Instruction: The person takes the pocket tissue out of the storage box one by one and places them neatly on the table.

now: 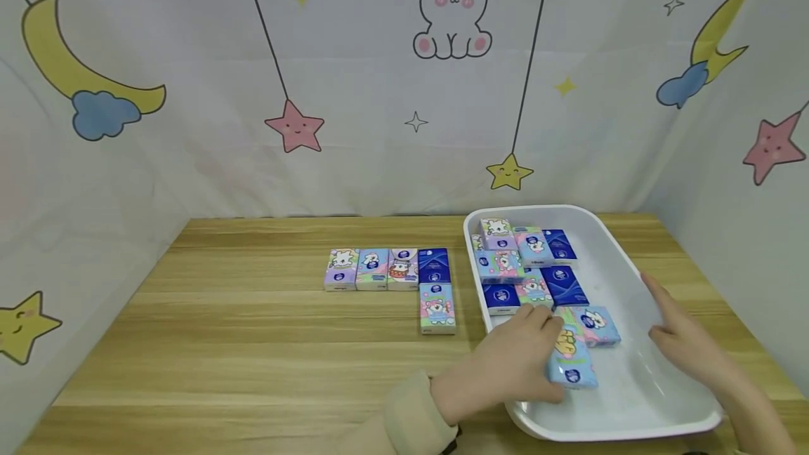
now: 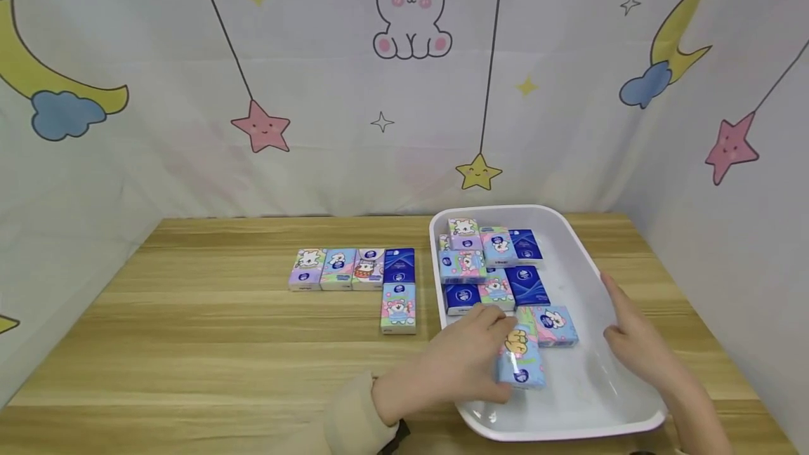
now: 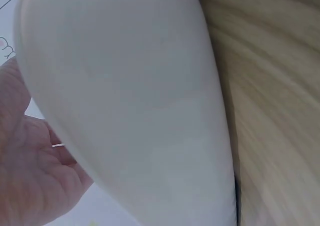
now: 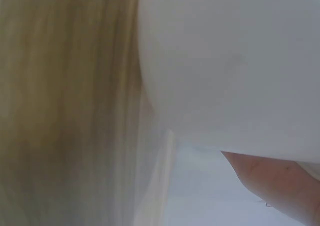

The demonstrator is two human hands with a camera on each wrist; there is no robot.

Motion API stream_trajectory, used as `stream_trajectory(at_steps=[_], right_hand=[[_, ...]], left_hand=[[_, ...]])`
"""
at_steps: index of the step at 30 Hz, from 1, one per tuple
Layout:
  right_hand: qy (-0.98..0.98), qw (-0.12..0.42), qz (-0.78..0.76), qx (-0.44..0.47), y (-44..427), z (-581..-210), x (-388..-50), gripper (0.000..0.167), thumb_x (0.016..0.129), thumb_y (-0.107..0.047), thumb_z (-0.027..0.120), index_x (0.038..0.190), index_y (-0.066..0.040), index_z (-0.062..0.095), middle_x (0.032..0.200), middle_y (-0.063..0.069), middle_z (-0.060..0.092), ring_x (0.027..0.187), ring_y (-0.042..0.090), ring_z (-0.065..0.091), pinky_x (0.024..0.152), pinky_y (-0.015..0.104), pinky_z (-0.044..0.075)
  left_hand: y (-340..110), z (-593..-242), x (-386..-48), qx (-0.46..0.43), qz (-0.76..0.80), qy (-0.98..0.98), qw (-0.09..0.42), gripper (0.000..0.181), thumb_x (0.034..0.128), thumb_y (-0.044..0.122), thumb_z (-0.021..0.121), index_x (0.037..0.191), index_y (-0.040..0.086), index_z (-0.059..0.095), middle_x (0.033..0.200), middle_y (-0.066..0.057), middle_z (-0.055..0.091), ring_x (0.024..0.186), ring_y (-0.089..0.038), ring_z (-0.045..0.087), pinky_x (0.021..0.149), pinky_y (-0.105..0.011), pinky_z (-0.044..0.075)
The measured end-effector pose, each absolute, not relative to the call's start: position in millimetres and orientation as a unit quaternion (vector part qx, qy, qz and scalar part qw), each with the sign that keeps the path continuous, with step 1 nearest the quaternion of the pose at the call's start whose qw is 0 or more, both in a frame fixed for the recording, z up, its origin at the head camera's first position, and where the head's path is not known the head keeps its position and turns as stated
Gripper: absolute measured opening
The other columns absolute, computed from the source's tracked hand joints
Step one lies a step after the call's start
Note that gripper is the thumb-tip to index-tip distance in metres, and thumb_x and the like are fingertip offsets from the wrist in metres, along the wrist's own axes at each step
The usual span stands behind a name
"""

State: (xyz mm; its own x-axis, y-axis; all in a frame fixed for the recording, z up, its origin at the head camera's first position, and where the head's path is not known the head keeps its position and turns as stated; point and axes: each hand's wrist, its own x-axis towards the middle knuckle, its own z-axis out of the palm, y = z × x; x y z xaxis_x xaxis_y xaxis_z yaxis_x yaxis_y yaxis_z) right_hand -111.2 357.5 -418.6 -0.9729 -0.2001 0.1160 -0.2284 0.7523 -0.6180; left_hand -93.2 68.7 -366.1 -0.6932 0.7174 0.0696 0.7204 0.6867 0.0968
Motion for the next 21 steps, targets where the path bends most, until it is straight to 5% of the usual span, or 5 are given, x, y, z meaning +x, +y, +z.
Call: stream_trajectory(at_steps=[21], right_hand=[[-0.932,0.005,0.347,0.104,356.6,-416.8,-110.0,0.083,0.085,0.015,0.037,0.154,-0.006,-0.004,0.149,0.042,0.004,0.129,0.068,0.014,0.107,0.009,-0.011]], left_hand=[[29.2,-357.6,-100.1,-0.371,-0.153,-0.916,0.012,0.083,0.0681,0.039,0.078,0.139,0.008,0.047,0.130,-0.001,0.052,0.114,-0.013,0.045,0.103,-0.016,0.041]])
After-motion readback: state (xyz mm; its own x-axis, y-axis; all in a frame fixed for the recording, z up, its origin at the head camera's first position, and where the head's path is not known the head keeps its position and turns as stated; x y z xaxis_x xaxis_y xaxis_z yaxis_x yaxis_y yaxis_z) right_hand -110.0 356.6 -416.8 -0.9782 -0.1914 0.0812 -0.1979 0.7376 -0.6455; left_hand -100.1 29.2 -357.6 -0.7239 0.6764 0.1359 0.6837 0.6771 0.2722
